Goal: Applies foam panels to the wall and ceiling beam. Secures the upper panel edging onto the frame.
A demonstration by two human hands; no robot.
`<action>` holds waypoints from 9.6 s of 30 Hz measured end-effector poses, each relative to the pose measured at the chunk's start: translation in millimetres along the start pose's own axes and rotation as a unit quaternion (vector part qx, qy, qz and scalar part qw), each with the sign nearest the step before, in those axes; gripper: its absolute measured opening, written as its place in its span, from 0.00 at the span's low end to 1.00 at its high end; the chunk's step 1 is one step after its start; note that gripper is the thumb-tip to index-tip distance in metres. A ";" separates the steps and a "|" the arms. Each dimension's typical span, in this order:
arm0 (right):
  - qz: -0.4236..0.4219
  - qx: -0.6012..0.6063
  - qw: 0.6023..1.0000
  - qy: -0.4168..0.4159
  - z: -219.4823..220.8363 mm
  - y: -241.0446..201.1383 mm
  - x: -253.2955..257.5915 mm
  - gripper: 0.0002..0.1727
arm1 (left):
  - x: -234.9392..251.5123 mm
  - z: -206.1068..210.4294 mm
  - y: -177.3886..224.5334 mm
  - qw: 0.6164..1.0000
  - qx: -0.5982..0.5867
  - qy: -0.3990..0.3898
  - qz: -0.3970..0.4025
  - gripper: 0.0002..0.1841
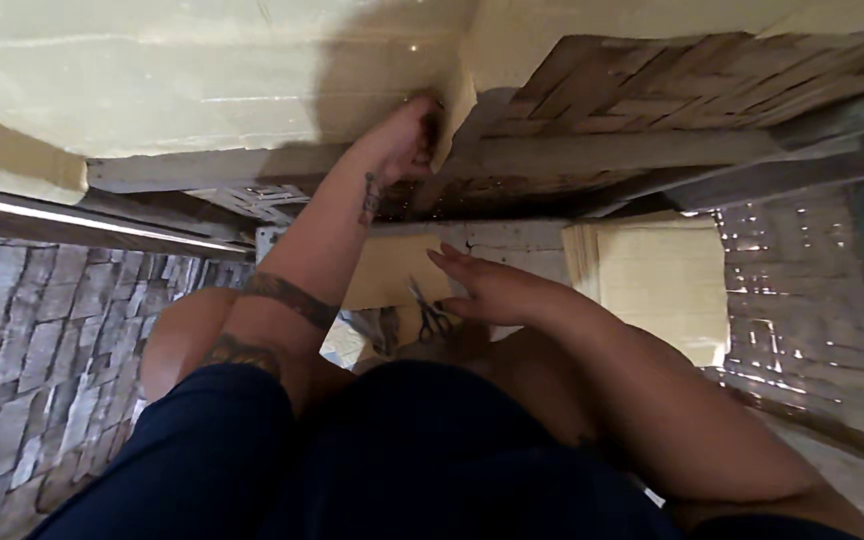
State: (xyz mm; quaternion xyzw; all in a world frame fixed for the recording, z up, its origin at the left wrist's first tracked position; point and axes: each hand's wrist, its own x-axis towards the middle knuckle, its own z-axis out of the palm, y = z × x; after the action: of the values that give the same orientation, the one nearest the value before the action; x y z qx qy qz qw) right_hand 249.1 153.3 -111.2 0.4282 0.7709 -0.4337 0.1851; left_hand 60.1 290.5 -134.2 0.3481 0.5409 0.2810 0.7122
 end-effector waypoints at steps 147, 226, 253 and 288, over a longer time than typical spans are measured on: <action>0.234 0.094 0.782 0.570 -32.2 -4.6 132.1 0.65 | -204.4 -134.2 -55.1 0.759 0.631 -0.100 0.125 0.42; 0.186 0.112 0.811 0.544 -28.7 7.2 127.6 0.60 | -198.4 -119.9 -52.4 0.756 0.638 -0.111 0.096 0.41; 0.338 0.126 0.701 0.615 -29.3 -7.9 186.1 0.67 | -191.9 -114.2 -59.6 0.745 0.649 -0.135 0.081 0.42; 0.012 0.276 0.509 0.815 -70.7 -49.2 119.9 0.54 | -193.1 -120.6 -52.3 0.759 0.631 -0.125 0.098 0.41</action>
State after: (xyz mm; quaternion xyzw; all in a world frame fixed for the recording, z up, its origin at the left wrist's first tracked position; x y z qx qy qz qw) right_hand 147.1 259.0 -125.6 0.6316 0.4190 -0.0824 -0.6472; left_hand -104.8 132.3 -85.9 0.8019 0.4649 -0.1021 0.3611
